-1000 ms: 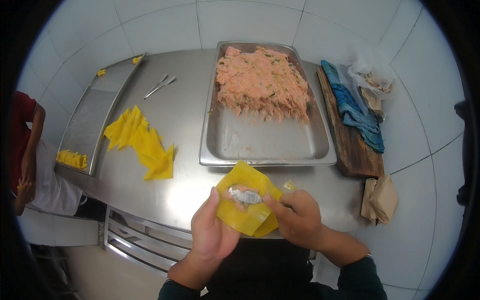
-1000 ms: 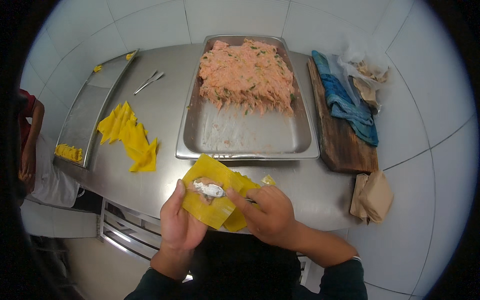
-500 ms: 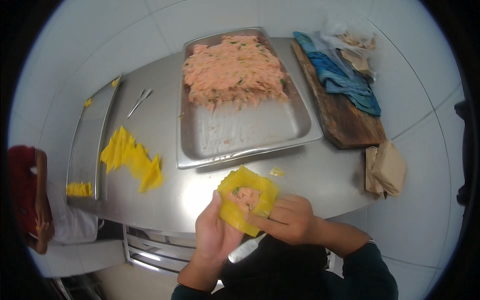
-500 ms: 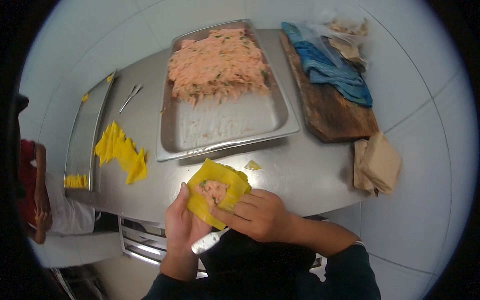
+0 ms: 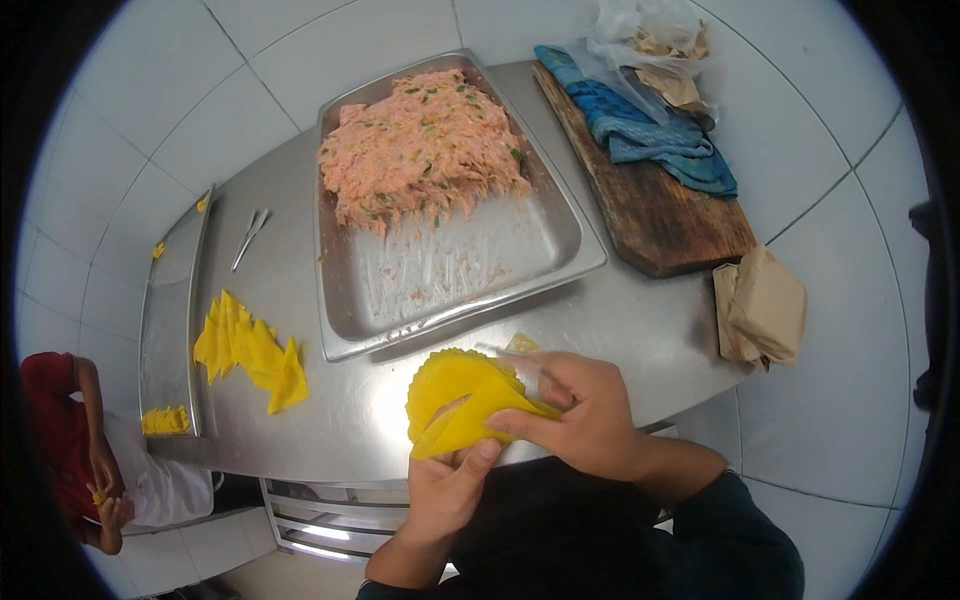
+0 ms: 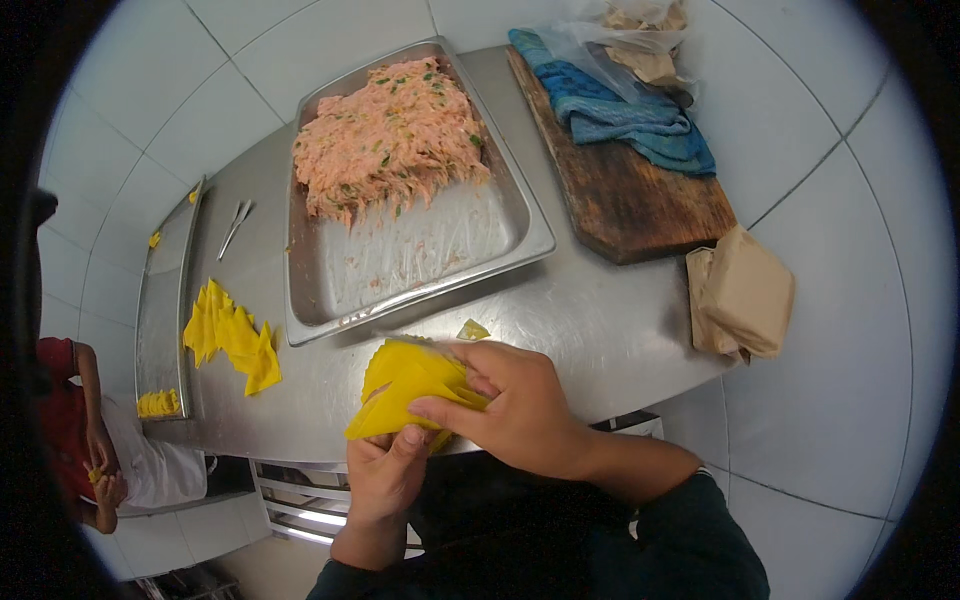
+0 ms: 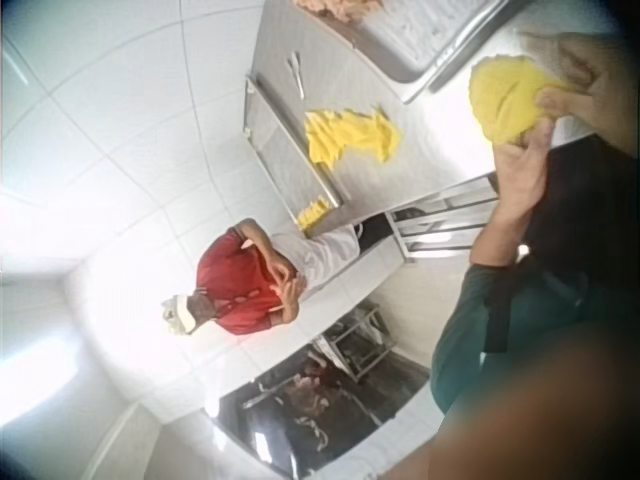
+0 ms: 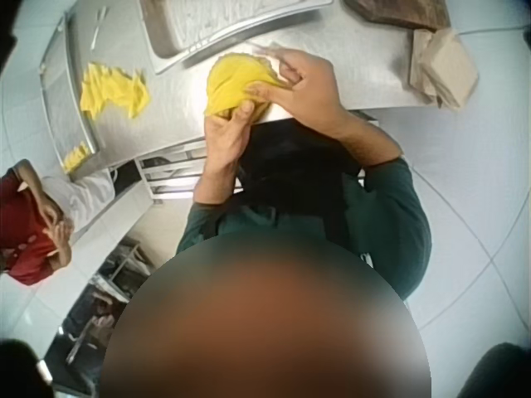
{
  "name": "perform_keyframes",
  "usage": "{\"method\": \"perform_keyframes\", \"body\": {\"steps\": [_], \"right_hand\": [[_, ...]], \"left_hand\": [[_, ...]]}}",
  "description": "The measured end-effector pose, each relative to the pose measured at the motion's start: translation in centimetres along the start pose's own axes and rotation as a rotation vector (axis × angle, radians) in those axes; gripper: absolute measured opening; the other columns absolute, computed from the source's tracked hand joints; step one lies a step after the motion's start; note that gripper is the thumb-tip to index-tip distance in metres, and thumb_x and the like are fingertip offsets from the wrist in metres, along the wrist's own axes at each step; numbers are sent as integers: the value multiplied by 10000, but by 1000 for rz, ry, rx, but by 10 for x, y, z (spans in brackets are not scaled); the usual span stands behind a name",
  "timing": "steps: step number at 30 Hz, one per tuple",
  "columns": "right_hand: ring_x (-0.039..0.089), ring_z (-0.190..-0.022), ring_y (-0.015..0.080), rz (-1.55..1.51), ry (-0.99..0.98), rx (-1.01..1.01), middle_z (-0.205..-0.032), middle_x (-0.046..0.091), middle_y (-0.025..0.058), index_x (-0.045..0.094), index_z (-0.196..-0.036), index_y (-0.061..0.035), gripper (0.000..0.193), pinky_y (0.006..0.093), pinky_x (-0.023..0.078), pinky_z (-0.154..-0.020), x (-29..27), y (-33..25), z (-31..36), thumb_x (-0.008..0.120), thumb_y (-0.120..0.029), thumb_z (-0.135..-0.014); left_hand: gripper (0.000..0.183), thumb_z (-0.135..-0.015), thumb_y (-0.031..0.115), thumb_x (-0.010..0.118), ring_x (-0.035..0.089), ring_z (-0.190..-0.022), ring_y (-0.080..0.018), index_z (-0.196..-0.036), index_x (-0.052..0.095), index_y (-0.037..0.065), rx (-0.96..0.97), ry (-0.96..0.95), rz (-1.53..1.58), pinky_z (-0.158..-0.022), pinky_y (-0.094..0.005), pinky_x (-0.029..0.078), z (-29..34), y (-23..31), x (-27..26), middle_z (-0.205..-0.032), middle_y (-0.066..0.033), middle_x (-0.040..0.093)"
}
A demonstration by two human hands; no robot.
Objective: The person scoops a pink filling from a metal tray with a spoon and places it onto yellow wrapper sheets. They fold the wrappers around the filling and set the finished wraps on a tray. A coworker performs the same task at an adjacent station.
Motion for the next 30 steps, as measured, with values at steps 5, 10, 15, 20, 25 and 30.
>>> {"method": "perform_keyframes", "body": {"steps": [5,10,15,20,25,30], "right_hand": [[559,-598,93,68,-257,59,-696,663,85,773,-946,13,200,260,411,-532,-13,4,-4,826,-152,-845],[483,-548,91,89,-303,-168,-681,610,51,775,-1016,-19,234,254,398,-525,-14,-4,-4,837,-148,-830],[559,-608,112,-3,-131,-19,-697,602,38,750,-1108,-27,369,270,436,-588,-19,-9,0,866,-129,-773],[627,-813,124,-729,-80,193,-888,651,34,706,-1178,34,429,247,498,-806,18,16,11,859,-148,-821],[662,-955,148,-650,-67,-33,-1031,693,92,737,-1142,-11,309,272,530,-858,27,29,15,817,-51,-847],[633,-887,149,-440,-85,-26,-965,664,84,772,-1037,-4,210,269,503,-774,20,29,16,820,-58,-840]], "left_hand": [[472,-926,56,734,614,-1189,-211,-1357,551,-8,19,-89,-232,-1040,-326,467,0,13,-3,-1279,-121,638],[361,-875,53,785,699,-1029,-179,-1212,684,-24,165,-188,-646,-931,-303,540,5,36,-11,-1132,-128,737],[300,-880,44,779,730,-918,-173,-1159,709,-43,230,-12,-619,-847,-287,579,1,35,-16,-1040,-135,762],[313,-897,111,782,718,-908,-161,-1156,695,-42,300,45,-404,-843,-286,568,-3,28,-8,-1033,-121,754],[246,-910,78,765,707,-874,-138,-1122,716,-38,227,0,-353,-826,-267,562,-1,26,2,-993,-94,755],[186,-917,76,754,704,-855,-134,-1068,747,-33,215,-25,-482,-787,-262,554,-4,31,-2,-938,-77,761]]}}
Point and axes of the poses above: each hand's wrist, its own z-axis away from the middle knuckle, its own x-axis out of the palm, y = z × x, the point moved 1 cm from there along -z, towards the middle knuckle
